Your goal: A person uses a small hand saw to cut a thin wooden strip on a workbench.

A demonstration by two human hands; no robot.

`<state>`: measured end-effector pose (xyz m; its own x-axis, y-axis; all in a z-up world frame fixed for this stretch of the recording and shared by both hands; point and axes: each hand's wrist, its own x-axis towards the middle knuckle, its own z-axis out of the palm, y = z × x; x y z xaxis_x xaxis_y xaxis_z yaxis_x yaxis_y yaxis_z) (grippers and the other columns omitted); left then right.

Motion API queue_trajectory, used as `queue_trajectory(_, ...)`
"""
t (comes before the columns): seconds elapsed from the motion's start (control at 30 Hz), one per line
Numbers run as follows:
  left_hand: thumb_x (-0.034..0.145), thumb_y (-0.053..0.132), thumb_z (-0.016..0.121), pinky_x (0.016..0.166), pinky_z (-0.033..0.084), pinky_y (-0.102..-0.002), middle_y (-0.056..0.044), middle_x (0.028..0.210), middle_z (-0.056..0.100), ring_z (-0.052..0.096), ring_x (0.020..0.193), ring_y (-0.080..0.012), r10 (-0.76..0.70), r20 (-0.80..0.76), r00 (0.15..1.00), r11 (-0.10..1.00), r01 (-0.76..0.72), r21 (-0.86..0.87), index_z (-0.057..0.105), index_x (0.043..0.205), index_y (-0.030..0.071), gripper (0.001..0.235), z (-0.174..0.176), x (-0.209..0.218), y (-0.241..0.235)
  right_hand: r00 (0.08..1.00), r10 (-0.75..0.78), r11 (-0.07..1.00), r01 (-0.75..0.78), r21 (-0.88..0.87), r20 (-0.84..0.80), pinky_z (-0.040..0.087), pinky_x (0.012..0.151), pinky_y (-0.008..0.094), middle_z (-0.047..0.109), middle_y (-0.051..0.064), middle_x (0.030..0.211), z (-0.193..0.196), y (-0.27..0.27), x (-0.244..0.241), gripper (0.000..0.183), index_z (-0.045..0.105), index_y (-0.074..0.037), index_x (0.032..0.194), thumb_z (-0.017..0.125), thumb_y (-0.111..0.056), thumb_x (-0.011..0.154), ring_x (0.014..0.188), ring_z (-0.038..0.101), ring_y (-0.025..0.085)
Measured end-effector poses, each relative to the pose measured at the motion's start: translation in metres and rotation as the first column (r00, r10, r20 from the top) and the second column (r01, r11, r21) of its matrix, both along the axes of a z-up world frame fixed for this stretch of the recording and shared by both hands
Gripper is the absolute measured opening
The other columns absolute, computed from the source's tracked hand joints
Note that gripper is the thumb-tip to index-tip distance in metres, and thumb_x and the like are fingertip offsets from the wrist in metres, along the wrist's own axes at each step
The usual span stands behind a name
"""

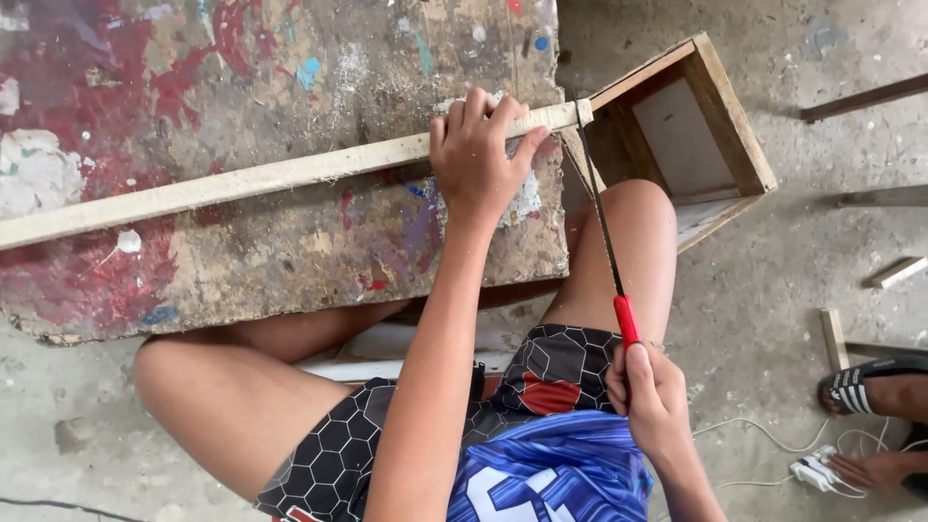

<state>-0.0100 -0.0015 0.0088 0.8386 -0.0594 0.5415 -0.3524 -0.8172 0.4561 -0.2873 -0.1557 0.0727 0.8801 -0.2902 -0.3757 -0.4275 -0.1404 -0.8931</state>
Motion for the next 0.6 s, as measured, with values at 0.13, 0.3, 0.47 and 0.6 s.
queue_trajectory(0.13, 0.086, 0.054, 0.074, 0.072, 0.040, -0.033, 0.003, 0.090, 0.058, 0.055, 0.081, -0.0179, -0.002, 0.018, 1.000, 1.000, 0.002, -0.002, 0.066, 0.089, 0.023, 0.033, 0.000, 0.000, 0.001, 0.999, 0.031, 0.997, -0.032, -0.073, -0.015, 0.029, 0.042, 0.026, 0.041, 0.003, 0.052, -0.004, 0.002, 0.036, 0.046, 0.042, -0.009, 0.069, 0.038, -0.031, 0.109, 0.041, 0.038, 0.013)
queue_trajectory(0.3, 0.085, 0.054, 0.073, 0.074, 0.038, -0.039, 0.004, 0.085, 0.046, 0.057, 0.079, -0.0189, -0.067, -0.042, 0.997, 0.997, 0.065, -0.050, 0.065, 0.092, 0.023, 0.032, -0.003, -0.002, 0.003, 0.983, 0.004, 0.990, -0.029, 0.136, 0.183, 0.032, 0.034, 0.026, 0.037, 0.006, 0.049, -0.022, 0.010, 0.130, 0.049, 0.048, -0.005, 0.076, 0.037, -0.032, 0.115, 0.031, 0.040, 0.017)
queue_trajectory(0.47, 0.083, 0.057, 0.073, 0.076, 0.039, -0.038, 0.006, 0.087, 0.047, 0.059, 0.081, -0.0188, -0.036, -0.020, 0.999, 0.999, 0.036, -0.008, 0.066, 0.093, 0.025, 0.034, -0.005, -0.001, 0.002, 0.983, 0.030, 0.997, -0.041, 0.060, 0.179, 0.034, 0.032, 0.028, 0.042, 0.006, 0.048, -0.037, 0.007, 0.176, 0.047, 0.050, -0.006, 0.076, 0.041, -0.032, 0.114, 0.031, 0.044, 0.017)
queue_trajectory(0.6, 0.085, 0.056, 0.073, 0.076, 0.039, -0.038, 0.005, 0.085, 0.048, 0.058, 0.080, -0.0185, -0.037, -0.046, 0.998, 0.999, 0.035, -0.040, 0.068, 0.092, 0.024, 0.034, -0.002, -0.002, 0.001, 0.988, 0.026, 0.999, -0.030, 0.024, 0.155, 0.030, 0.035, 0.023, 0.039, 0.003, 0.050, -0.022, 0.011, 0.146, 0.041, 0.051, -0.006, 0.078, 0.042, -0.027, 0.112, 0.035, 0.040, 0.013)
